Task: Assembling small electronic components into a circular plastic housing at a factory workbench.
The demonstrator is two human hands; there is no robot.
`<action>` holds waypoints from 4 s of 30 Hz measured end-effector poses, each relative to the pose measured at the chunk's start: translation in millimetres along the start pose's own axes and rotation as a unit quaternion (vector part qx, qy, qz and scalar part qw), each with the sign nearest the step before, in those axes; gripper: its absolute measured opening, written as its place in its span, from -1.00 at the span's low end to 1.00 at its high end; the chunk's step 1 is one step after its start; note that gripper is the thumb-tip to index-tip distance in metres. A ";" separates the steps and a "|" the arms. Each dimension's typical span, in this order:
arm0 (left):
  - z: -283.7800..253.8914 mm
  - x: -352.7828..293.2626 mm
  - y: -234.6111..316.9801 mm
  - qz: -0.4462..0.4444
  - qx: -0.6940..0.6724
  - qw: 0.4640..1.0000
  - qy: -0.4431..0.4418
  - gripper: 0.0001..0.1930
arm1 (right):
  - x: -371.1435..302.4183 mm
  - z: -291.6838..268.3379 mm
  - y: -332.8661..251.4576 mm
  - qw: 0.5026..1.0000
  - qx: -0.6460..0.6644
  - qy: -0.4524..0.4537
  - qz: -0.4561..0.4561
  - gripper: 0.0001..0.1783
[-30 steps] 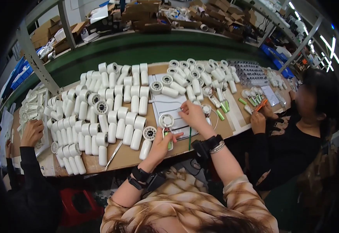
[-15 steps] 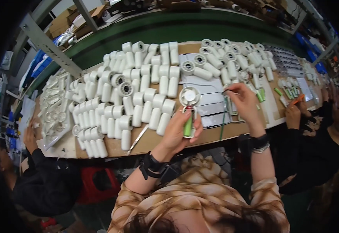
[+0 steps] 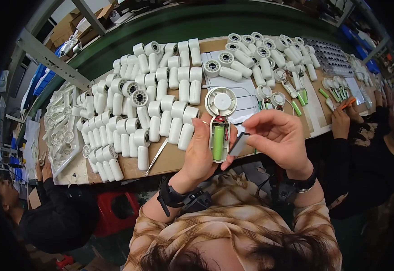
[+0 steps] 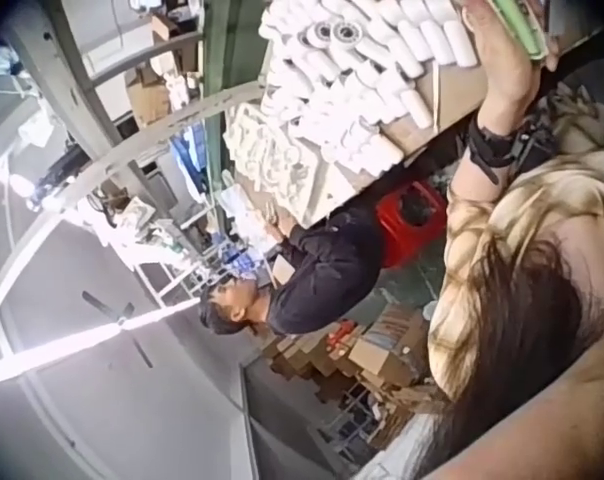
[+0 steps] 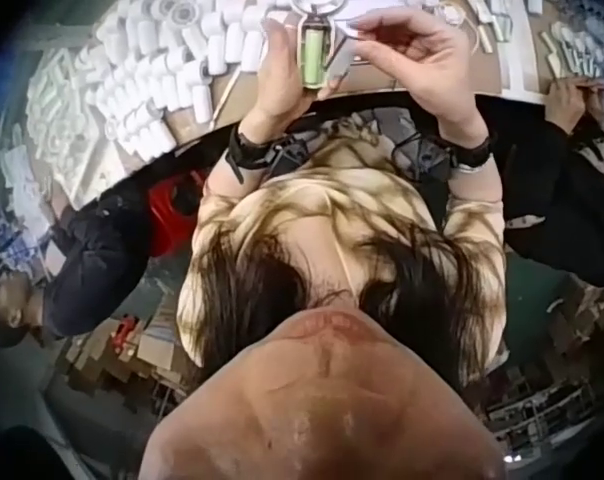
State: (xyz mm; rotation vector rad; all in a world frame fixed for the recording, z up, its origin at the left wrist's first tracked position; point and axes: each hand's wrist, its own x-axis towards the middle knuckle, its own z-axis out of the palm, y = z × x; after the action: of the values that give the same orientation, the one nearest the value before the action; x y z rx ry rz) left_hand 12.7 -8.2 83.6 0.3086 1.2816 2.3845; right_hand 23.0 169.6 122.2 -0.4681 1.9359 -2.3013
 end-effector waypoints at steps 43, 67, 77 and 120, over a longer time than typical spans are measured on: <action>-8.8 -9.9 -17.9 0.020 -0.056 0.996 -0.068 -0.43 | -3.4 24.8 48.9 0.995 0.064 0.069 -0.027 -0.82; -14.4 -7.2 -22.4 0.037 -0.063 0.997 -0.038 -0.43 | -27.9 7.6 41.9 0.867 -0.428 -0.019 -0.256 -0.48; -13.6 -9.9 -19.8 0.050 0.003 0.999 0.001 -0.39 | -35.3 14.3 41.0 0.863 -0.437 -0.037 -0.250 -0.41; -2.9 -12.5 -26.8 0.179 0.153 0.966 0.103 -0.35 | -35.6 -9.1 25.5 0.902 0.147 -0.353 0.202 0.10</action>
State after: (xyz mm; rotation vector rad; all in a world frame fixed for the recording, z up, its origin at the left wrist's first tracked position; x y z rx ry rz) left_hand 29.5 -2.9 59.7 0.4237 1.8331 2.5593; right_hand 51.0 183.0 89.9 -0.6682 1.1797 -1.7617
